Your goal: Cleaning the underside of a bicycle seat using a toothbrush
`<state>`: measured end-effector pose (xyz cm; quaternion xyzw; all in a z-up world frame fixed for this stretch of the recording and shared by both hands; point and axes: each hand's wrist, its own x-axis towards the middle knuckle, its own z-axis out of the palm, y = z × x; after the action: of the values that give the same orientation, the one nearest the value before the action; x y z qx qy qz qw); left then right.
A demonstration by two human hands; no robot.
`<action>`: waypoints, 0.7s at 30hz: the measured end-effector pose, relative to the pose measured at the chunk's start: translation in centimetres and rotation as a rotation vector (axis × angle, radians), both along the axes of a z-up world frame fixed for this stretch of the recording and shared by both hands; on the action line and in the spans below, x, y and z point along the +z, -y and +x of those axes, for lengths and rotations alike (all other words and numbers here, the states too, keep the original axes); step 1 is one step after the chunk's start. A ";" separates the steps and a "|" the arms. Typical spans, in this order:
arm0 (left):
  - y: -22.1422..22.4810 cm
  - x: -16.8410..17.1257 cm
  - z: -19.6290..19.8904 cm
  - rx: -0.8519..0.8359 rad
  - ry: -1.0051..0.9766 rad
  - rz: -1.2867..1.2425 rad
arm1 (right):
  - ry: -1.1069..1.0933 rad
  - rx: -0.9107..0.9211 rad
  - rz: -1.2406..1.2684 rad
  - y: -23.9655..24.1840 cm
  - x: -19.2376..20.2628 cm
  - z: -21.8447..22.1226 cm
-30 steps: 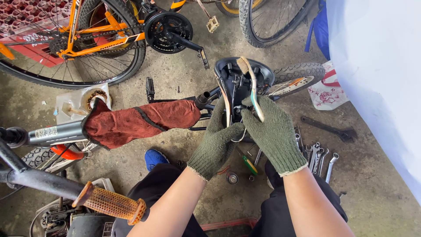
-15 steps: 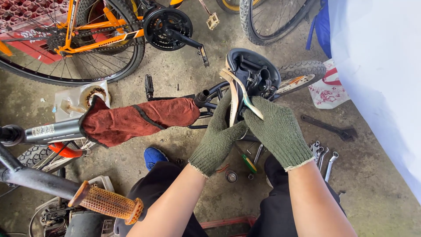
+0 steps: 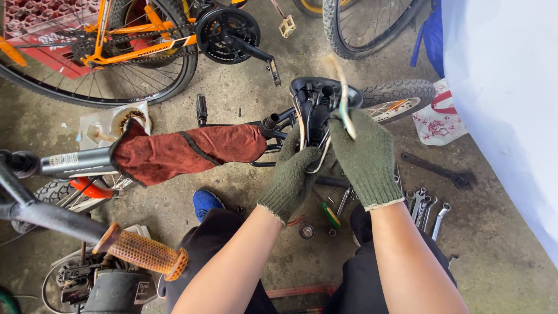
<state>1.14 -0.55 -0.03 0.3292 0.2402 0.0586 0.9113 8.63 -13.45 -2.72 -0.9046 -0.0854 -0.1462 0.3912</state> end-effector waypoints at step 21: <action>0.9 -13.2 5.0 0.419 -0.209 -0.056 | -0.173 0.034 0.185 1.0 7.1 -3.0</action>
<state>6.13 -1.46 -13.28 0.2509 0.3978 0.2053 0.8583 5.64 -14.48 4.43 -0.8723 -0.0528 -0.0682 0.4813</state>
